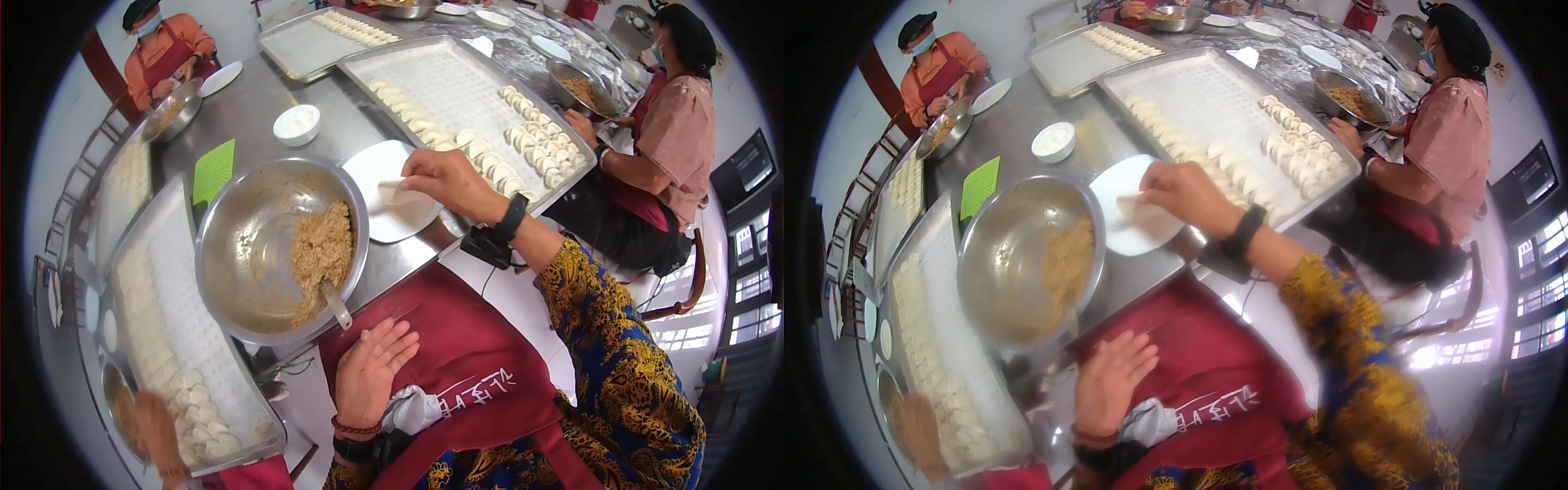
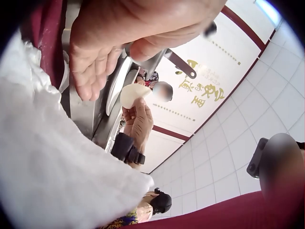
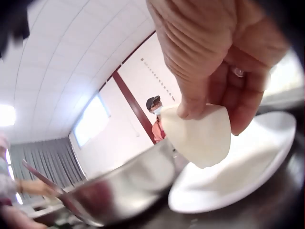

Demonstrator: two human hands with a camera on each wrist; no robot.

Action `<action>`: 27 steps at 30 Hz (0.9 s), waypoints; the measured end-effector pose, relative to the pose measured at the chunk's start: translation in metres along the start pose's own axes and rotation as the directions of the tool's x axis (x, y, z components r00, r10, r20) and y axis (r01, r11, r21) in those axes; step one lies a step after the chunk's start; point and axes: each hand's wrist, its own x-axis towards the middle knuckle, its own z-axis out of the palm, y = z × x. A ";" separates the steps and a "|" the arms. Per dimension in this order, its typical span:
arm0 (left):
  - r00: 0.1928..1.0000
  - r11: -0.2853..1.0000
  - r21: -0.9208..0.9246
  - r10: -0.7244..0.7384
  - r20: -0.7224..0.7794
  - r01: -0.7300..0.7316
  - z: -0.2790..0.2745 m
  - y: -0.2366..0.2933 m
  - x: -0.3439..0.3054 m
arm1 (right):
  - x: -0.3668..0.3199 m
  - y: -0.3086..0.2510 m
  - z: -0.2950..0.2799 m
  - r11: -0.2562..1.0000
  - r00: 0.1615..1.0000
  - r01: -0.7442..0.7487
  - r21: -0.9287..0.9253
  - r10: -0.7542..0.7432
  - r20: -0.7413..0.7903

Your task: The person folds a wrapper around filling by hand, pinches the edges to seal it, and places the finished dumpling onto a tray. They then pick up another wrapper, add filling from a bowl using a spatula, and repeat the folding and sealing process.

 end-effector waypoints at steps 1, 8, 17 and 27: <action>1.000 1.000 0.004 0.022 -0.001 -0.022 0.003 0.001 0.000 | -0.006 -0.001 0.002 0.981 0.995 -0.101 0.166 0.101 0.010; 0.987 0.983 0.099 0.158 -0.009 -0.156 0.011 -0.004 0.006 | -0.084 -0.026 0.035 0.687 0.880 -0.475 0.550 0.377 0.290; 0.982 0.977 0.110 0.188 -0.026 -0.184 0.017 -0.008 -0.003 | -0.130 -0.067 0.068 0.794 0.933 -0.348 0.498 0.239 0.269; 0.947 0.951 0.101 0.303 -0.105 -0.293 0.013 -0.010 -0.005 | -0.134 -0.074 0.075 0.746 0.939 -0.345 0.569 0.269 0.217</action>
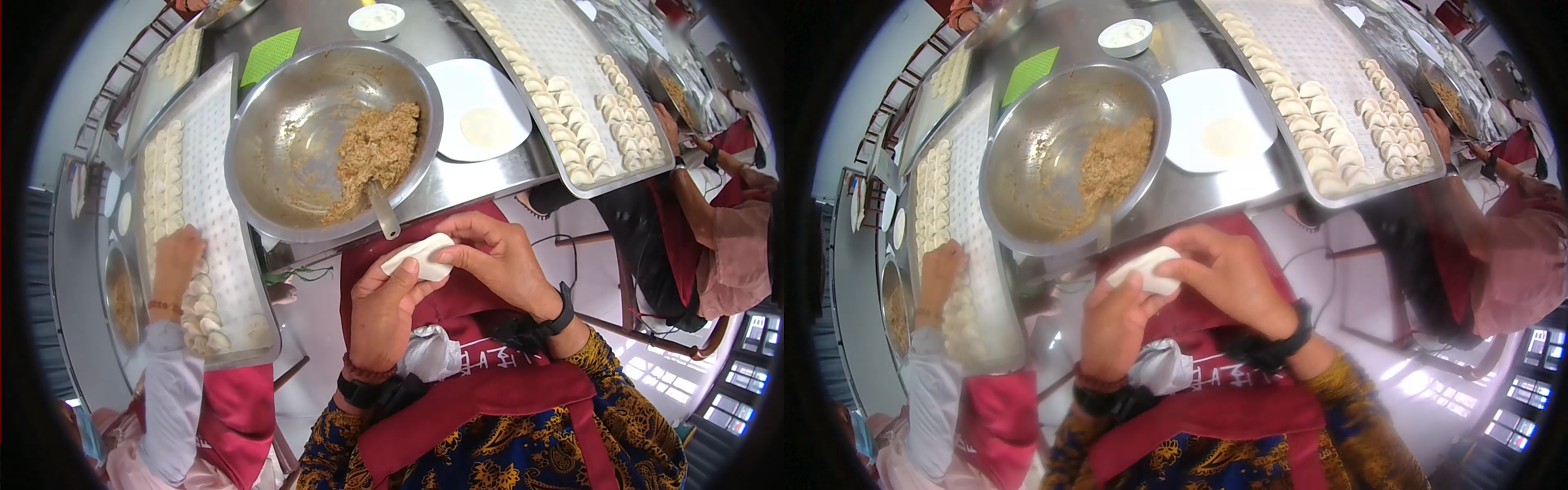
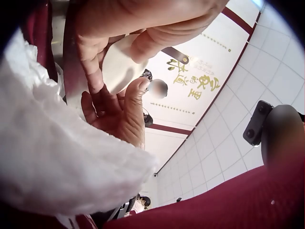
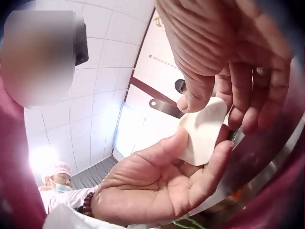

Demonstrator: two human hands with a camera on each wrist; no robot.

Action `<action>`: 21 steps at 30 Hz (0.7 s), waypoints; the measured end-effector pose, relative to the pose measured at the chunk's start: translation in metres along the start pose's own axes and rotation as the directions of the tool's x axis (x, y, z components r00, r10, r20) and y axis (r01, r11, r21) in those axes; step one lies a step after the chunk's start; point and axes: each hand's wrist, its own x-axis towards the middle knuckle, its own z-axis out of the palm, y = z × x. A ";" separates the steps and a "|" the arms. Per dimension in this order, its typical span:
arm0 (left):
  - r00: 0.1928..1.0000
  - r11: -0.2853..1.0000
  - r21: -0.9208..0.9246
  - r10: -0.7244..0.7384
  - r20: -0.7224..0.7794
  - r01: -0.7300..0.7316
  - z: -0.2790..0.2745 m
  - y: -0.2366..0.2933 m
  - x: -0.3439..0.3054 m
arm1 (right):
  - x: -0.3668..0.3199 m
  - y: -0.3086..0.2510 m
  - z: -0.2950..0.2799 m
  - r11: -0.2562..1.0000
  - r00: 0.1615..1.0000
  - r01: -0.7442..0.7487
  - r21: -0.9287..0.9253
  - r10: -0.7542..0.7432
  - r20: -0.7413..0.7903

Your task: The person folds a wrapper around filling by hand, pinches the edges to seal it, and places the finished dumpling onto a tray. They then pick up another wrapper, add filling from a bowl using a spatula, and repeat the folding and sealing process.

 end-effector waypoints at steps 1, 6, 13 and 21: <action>1.000 1.000 0.001 -0.001 -0.001 0.001 0.001 0.000 0.000 | 0.000 0.002 -0.003 0.993 0.992 -0.110 0.043 0.107 0.064; 0.999 0.981 0.190 0.034 -0.003 -0.033 0.003 -0.001 -0.003 | -0.002 -0.001 -0.004 0.978 0.970 -0.196 0.067 0.183 0.160; 0.999 0.966 0.257 0.033 -0.040 -0.021 0.011 0.002 -0.006 | -0.003 -0.004 0.000 0.979 0.987 -0.139 0.151 0.125 0.098; 0.991 0.957 0.288 0.073 -0.115 -0.037 0.008 0.002 -0.008 | -0.005 -0.005 -0.001 0.999 0.996 -0.021 -0.023 0.023 0.087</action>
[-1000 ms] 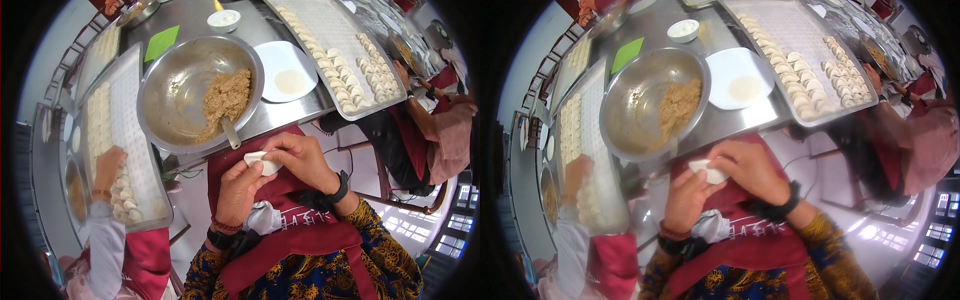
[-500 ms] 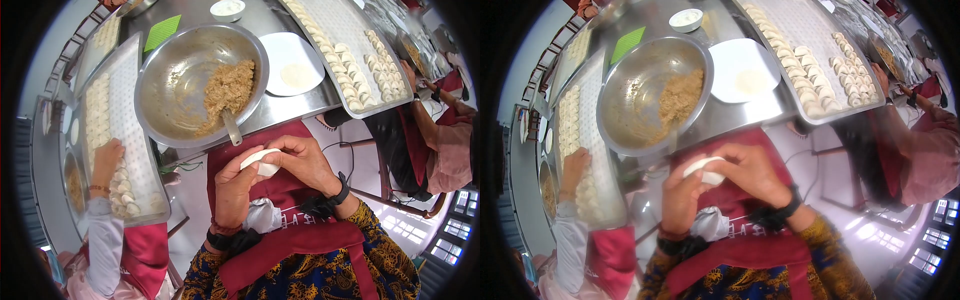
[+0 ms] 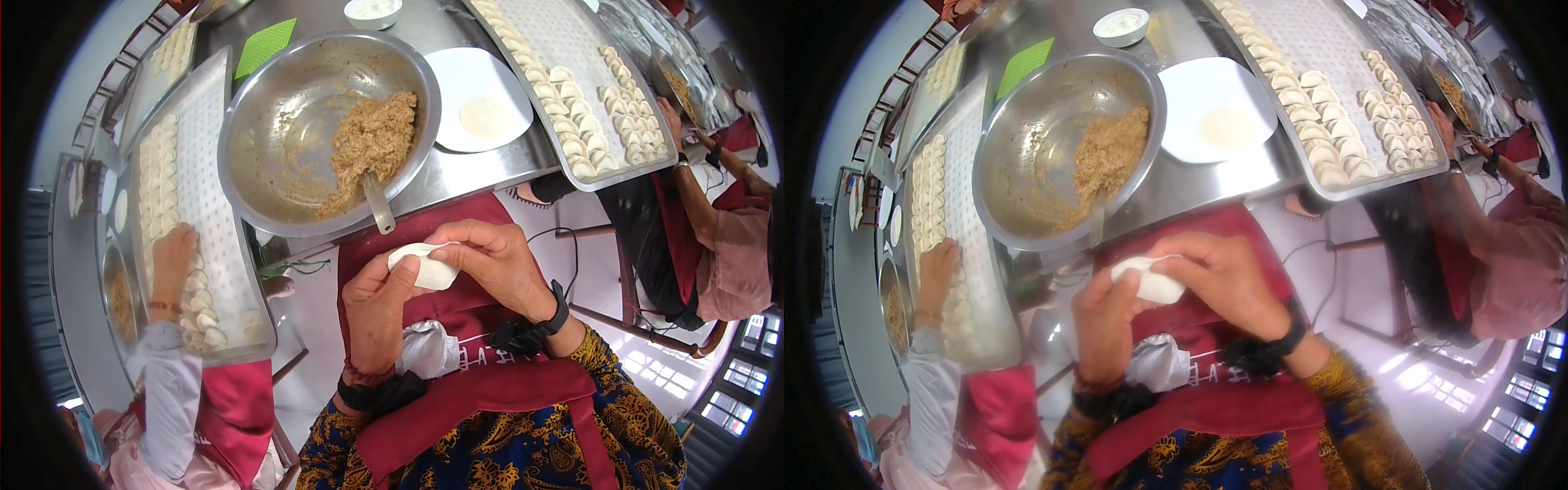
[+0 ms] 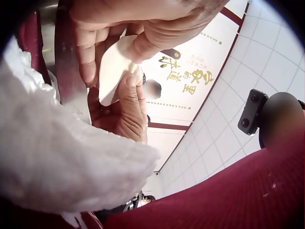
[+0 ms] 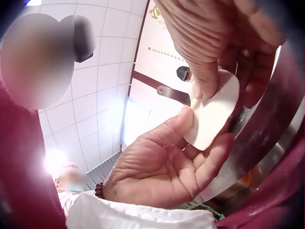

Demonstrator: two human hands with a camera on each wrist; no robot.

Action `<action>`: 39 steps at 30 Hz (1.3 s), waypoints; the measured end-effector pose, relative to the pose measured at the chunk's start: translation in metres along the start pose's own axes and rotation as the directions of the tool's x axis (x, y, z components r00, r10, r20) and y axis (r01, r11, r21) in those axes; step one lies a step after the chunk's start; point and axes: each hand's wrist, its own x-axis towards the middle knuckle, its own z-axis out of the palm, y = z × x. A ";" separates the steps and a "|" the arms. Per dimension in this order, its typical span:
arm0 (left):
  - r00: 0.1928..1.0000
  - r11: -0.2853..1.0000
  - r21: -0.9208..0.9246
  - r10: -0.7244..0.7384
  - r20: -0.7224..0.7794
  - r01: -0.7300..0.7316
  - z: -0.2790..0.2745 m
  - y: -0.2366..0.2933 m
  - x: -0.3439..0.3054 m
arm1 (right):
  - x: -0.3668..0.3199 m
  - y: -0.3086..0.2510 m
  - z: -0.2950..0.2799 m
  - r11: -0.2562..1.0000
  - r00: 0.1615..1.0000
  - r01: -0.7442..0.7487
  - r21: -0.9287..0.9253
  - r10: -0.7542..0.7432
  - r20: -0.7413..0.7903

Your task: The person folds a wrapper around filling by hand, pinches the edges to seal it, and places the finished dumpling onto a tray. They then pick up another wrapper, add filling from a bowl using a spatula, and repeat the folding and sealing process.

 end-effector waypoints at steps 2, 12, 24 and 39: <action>1.000 1.000 0.005 0.020 -0.003 -0.020 -0.001 -0.001 -0.001 | -0.001 0.000 0.001 0.999 0.999 0.041 -0.036 -0.041 -0.001; 0.999 0.967 0.249 0.049 -0.008 -0.045 0.005 0.000 -0.003 | -0.002 0.002 0.002 0.999 0.999 -0.032 -0.005 0.032 -0.012; 1.000 0.951 0.310 -0.002 -0.014 0.006 0.005 0.000 -0.001 | 0.000 0.003 0.000 0.970 0.980 -0.197 0.145 0.196 0.022; 0.990 0.848 0.513 0.091 0.107 -0.133 0.005 -0.003 -0.003 | 0.002 0.012 0.000 0.916 0.956 -0.277 0.289 0.232 0.181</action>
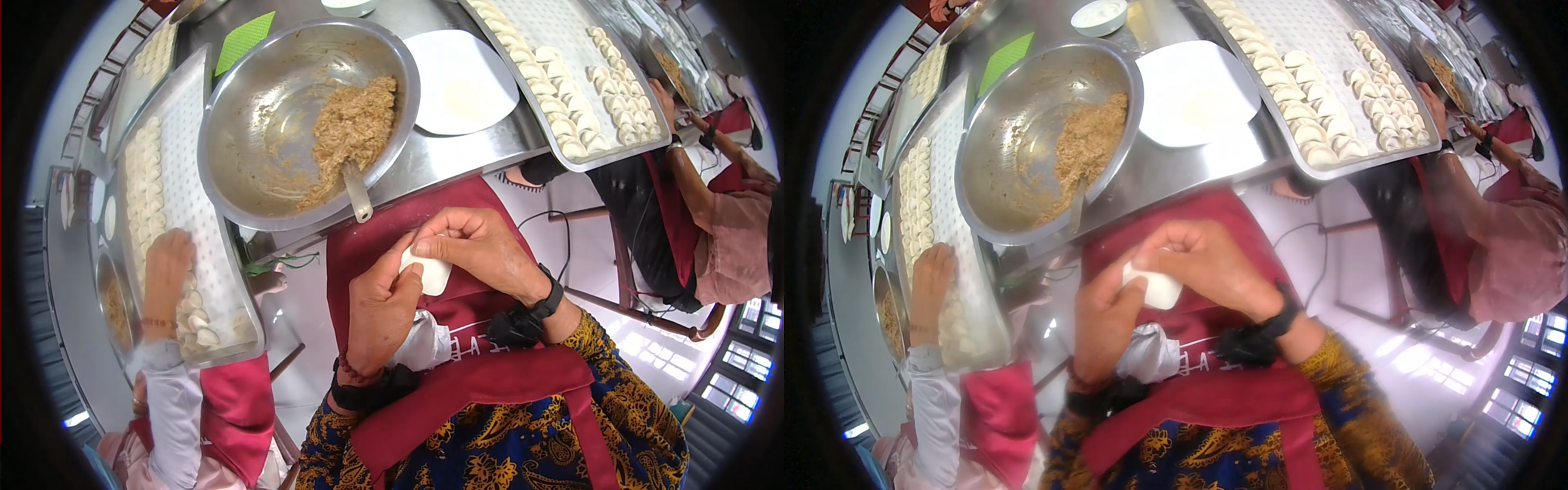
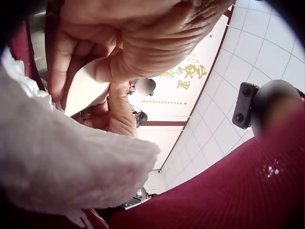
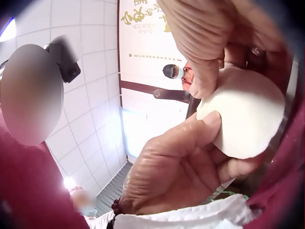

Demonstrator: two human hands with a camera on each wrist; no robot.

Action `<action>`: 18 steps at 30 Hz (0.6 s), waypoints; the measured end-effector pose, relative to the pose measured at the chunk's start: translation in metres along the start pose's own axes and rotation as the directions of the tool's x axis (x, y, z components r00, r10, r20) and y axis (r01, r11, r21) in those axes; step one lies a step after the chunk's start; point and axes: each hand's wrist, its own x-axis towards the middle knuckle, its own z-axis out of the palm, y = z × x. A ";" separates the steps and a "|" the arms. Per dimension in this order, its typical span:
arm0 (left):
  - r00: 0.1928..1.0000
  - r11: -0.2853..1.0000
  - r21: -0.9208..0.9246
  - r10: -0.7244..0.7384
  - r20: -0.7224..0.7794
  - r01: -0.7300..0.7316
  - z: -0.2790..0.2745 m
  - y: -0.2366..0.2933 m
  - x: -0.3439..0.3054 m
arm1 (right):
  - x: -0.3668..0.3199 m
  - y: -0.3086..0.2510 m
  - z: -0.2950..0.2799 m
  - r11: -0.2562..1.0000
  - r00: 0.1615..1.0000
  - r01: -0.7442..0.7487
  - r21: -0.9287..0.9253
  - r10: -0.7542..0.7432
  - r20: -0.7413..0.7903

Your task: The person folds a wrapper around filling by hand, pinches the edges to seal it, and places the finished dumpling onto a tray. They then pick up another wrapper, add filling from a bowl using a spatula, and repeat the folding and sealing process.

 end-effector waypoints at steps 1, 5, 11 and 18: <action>1.000 1.000 0.000 0.000 0.004 0.000 -0.001 0.001 0.000 | 0.000 0.000 0.000 1.000 0.999 0.012 0.017 -0.012 -0.032; 1.000 0.998 0.065 -0.017 0.012 0.016 -0.002 0.001 0.001 | 0.001 0.005 -0.003 0.997 0.996 0.019 -0.068 -0.025 -0.086; 0.999 0.998 0.044 -0.045 0.007 0.045 0.003 0.006 0.003 | 0.002 0.009 -0.001 0.976 0.986 0.160 -0.146 -0.164 -0.019; 0.995 0.998 0.037 -0.055 0.083 0.052 -0.001 0.000 0.001 | 0.001 0.001 -0.001 0.970 0.993 -0.004 -0.244 -0.024 -0.112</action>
